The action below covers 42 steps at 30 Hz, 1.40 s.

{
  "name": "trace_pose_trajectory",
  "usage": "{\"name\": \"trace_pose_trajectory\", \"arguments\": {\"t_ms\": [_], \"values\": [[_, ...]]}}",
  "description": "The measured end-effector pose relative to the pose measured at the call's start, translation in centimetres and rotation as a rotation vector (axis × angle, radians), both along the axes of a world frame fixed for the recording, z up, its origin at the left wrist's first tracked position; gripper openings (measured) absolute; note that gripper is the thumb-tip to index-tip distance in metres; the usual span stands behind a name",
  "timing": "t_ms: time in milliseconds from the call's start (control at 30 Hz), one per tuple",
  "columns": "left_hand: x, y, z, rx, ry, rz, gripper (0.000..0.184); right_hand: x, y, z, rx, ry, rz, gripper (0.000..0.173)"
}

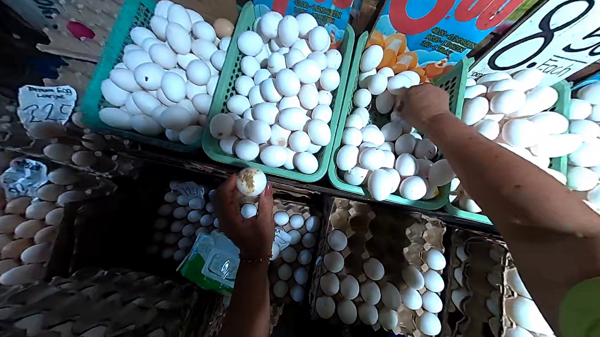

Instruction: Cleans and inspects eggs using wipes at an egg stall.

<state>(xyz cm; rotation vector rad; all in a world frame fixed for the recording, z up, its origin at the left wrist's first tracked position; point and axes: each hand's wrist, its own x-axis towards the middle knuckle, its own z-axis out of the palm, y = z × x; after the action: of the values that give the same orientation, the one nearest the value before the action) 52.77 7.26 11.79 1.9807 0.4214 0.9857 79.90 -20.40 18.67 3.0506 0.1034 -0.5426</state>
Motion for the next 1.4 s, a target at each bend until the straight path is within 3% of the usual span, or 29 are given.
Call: {"name": "trace_pose_trajectory", "arguments": {"t_ms": [233, 467, 600, 700, 800, 867, 967, 1033, 1200, 1400], "values": [[-2.8, 0.1, -1.2, -0.035, 0.011, -0.021, 0.059, 0.0, 3.2, -1.4, -0.146, 0.118, -0.085, 0.040], [-3.7, 0.1, -1.3, -0.074, 0.012, -0.046, 0.056, 1.0, 2.8, -2.0, -0.037, 0.195, -0.109, 0.037], [-3.5, 0.1, -1.1, -0.063, 0.011, -0.047, 0.057, 1.6, 2.8, -3.4, 0.065, 0.262, -0.004, 0.031], [-3.3, 0.3, -0.8, -0.059, 0.013, -0.039, 0.057, 2.8, 1.0, -4.7, 0.309, 0.251, 0.070, 0.026], [-3.3, 0.6, -0.5, -0.104, -0.009, -0.055, 0.056, 2.7, -1.2, -3.0, 0.715, 0.141, -0.041, 0.020], [-3.4, 0.8, -0.5, -0.125, -0.015, -0.061, 0.056, 2.6, -2.2, -1.6, 0.844, 0.020, -0.051, 0.019], [-3.7, 1.1, -0.8, -0.119, -0.009, -0.049, 0.056, 2.4, -2.6, -0.7, 0.730, -0.121, 0.059, 0.022], [-3.9, 1.0, -0.8, -0.124, 0.002, -0.034, 0.057, 1.9, -1.9, -1.2, 0.529, -0.124, 0.147, 0.025], [-4.0, 0.7, -0.6, -0.139, 0.007, -0.027, 0.057, 0.6, 1.8, -3.0, 0.123, 0.054, 0.335, 0.029], [-4.1, 0.5, -0.6, -0.133, 0.022, -0.020, 0.059, 0.8, 3.5, -1.8, -0.167, 0.230, 0.331, 0.036]]}}
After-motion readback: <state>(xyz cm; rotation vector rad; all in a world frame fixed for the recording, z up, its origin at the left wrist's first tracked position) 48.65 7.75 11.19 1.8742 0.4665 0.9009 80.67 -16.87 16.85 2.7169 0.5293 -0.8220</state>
